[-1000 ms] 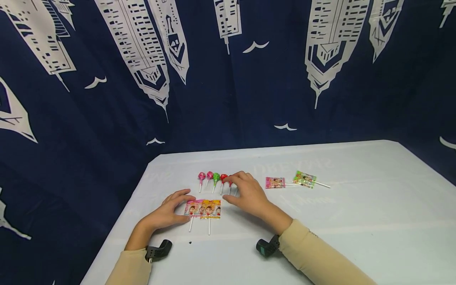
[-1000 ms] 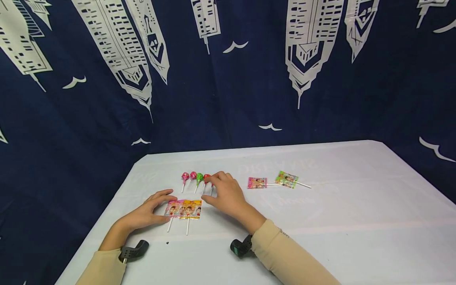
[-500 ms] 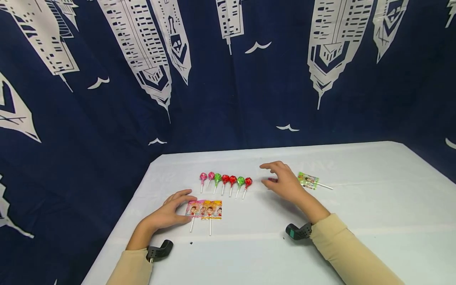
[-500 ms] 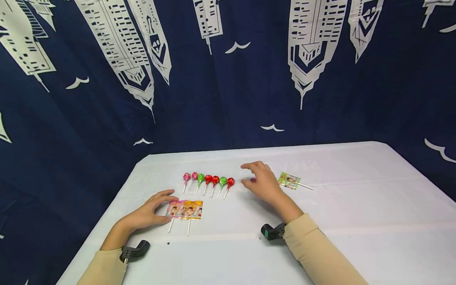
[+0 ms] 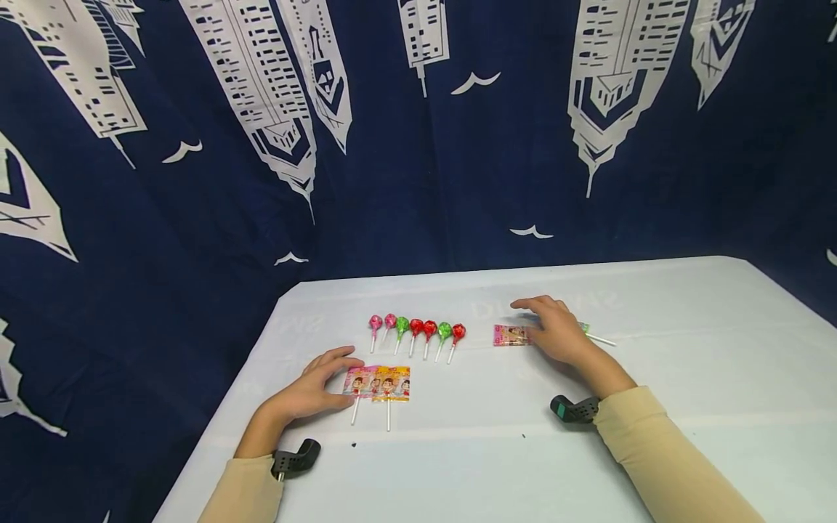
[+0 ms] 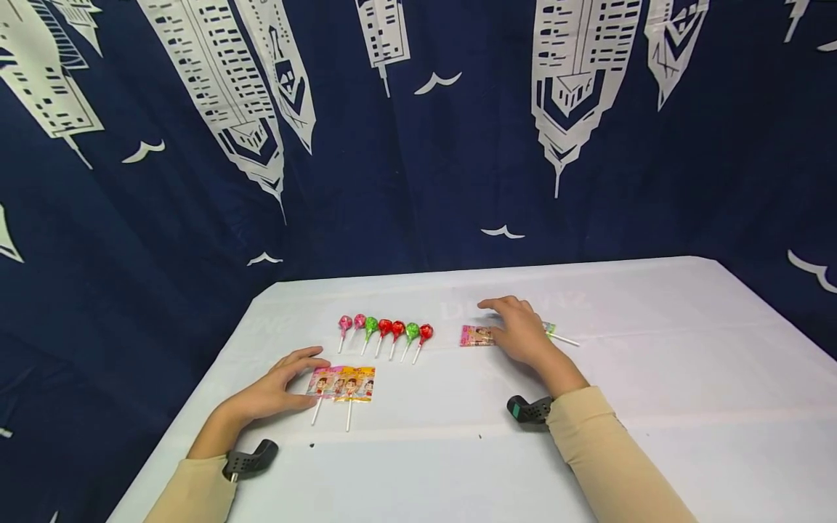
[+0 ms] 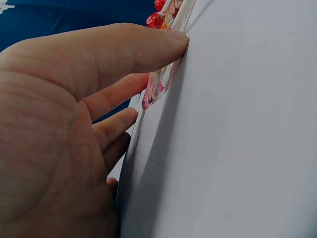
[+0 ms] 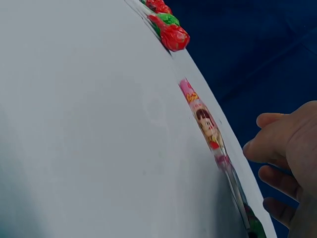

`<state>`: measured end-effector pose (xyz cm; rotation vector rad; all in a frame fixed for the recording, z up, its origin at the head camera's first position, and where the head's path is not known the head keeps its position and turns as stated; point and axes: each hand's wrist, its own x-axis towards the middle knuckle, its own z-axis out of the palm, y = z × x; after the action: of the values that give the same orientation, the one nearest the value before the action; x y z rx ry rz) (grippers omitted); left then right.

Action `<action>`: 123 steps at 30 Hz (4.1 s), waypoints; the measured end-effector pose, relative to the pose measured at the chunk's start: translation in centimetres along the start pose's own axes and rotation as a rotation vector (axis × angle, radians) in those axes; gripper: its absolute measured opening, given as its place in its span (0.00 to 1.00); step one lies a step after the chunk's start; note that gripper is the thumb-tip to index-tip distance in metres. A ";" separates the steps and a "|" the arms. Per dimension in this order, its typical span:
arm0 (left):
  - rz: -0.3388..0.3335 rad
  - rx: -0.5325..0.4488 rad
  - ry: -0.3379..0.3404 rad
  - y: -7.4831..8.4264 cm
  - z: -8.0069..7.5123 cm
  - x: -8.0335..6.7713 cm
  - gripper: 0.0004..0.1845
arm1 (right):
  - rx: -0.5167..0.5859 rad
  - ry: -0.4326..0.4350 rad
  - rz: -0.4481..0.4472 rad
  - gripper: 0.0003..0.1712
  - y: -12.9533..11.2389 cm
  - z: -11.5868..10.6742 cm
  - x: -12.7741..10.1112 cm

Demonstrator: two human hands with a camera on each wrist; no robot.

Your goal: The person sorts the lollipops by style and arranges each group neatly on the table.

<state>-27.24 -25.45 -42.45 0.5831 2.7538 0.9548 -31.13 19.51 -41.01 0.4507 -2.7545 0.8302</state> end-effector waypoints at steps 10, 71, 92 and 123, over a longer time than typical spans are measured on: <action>0.000 0.021 0.002 0.2 0.0 0.0 0.31 | -0.034 -0.118 -0.116 0.33 0.8 0.2 -0.4; 0.003 0.009 0.006 0.2 0.0 0.1 0.30 | -0.073 -0.252 -0.191 0.34 -0.6 1.4 0.4; -0.020 0.012 0.007 0.2 0.0 0.0 0.30 | -0.114 -0.112 -0.194 0.25 -1.9 1.9 0.6; -0.019 -0.003 0.003 0.3 0.0 0.0 0.30 | -0.035 -0.129 -0.246 0.25 -12.0 5.2 -1.9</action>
<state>-27.15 -25.25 -42.32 0.5544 2.7550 0.9559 -25.77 7.45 -39.82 0.8431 -2.7462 0.7137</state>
